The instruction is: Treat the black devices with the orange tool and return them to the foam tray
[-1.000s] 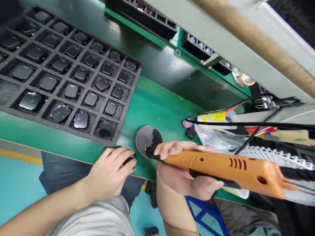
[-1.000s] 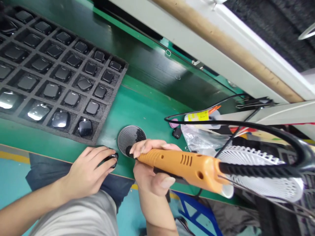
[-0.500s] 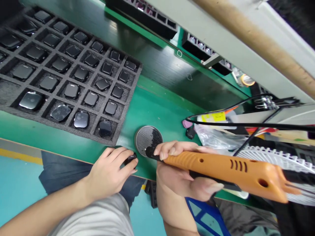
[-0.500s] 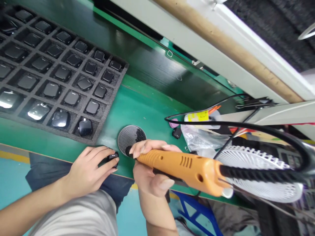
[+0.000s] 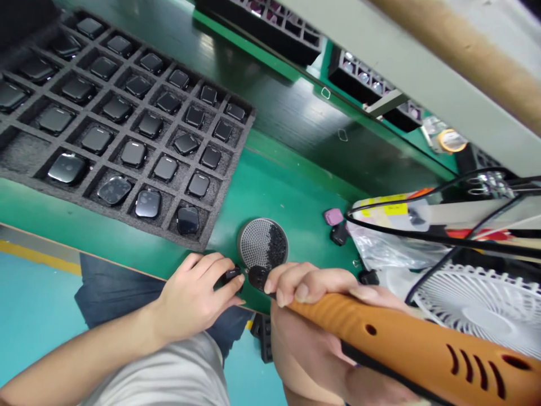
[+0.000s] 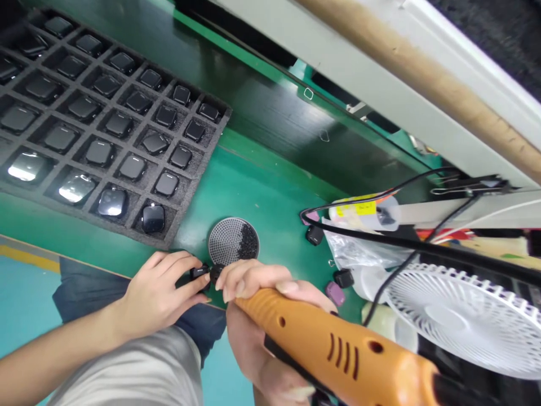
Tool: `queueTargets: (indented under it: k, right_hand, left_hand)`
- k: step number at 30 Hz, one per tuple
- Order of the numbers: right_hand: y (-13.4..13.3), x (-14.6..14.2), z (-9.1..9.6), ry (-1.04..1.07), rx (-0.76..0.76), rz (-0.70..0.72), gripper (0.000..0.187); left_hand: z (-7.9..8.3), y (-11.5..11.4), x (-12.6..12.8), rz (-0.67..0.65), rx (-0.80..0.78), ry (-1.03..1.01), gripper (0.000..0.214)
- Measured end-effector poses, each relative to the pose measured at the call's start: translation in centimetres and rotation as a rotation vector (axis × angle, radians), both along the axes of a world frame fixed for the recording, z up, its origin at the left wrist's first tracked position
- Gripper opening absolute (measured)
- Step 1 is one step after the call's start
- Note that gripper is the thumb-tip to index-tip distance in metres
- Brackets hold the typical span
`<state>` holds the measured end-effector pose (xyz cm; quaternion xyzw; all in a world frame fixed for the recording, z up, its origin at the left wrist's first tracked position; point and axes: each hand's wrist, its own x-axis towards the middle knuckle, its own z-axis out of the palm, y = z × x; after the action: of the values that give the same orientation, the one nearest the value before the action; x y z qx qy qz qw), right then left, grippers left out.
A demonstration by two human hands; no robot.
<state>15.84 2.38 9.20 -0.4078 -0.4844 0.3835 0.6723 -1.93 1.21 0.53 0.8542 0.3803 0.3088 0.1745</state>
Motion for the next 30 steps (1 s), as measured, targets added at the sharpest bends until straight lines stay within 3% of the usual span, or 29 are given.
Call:
queueTargets:
  k: [17,26,30]
  right_hand:
    - [0.14,-0.14,0.04,-0.028,-0.019,0.078,0.046]
    - [-0.45,-0.81,-0.27,-0.066,-0.021,0.061,0.057]
    - [-0.48,-0.87,-0.70,-0.055,-0.046,0.062,0.050]
  left_hand:
    - [0.17,0.05,0.23,0.027,0.005,-0.017,0.021]
    - [0.12,-0.09,0.49,0.061,0.019,-0.056,0.016]
    - [0.08,-0.08,0.45,0.060,0.016,-0.054,0.016]
